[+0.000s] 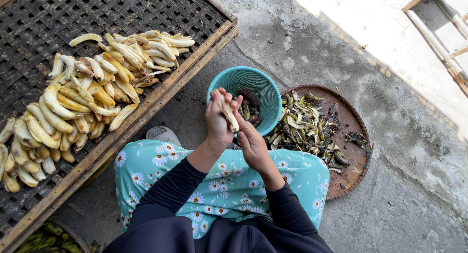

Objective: The person sits on the ground and peels bananas one at a time with a small knife, cutting the peel and pulling it off by hand. Peeled bananas are placed into a plastic basket and discarded peels collect on a woven tray beside them.

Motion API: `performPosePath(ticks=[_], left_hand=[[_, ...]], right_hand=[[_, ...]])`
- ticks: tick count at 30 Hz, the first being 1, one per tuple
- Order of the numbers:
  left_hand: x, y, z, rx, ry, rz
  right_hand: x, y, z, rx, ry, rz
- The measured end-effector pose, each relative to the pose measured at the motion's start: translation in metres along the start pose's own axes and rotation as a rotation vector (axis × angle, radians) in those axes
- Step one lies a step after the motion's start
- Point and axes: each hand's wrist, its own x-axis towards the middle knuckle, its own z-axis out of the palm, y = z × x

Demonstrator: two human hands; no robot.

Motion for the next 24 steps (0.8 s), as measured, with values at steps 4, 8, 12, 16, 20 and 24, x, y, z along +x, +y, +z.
performPosePath(ticks=[4,8,12,16,20,24], left_hand=[[-0.002,-0.003,-0.002,-0.007,-0.066,-0.002],[-0.006,-0.004,0.000,0.009,-0.082,-0.058],[-0.014,-0.008,0.008,-0.013,-0.108,-0.071],[-0.021,-0.011,0.011,0.048,-0.071,-0.070],[-0.021,-0.014,0.002,0.144,-0.111,-0.012],[-0.009,-0.023,-0.013,0.235,-0.087,-0.038]], right_hand=[[0.002,0.007,0.000,0.059,-0.006,-0.006],[0.002,0.011,0.000,0.123,-0.002,-0.016],[0.001,0.011,0.002,0.014,0.078,-0.027],[0.002,0.009,0.004,-0.069,0.130,-0.035],[0.008,0.008,0.001,-0.146,0.118,0.035],[0.013,0.004,-0.003,-0.435,0.172,0.149]])
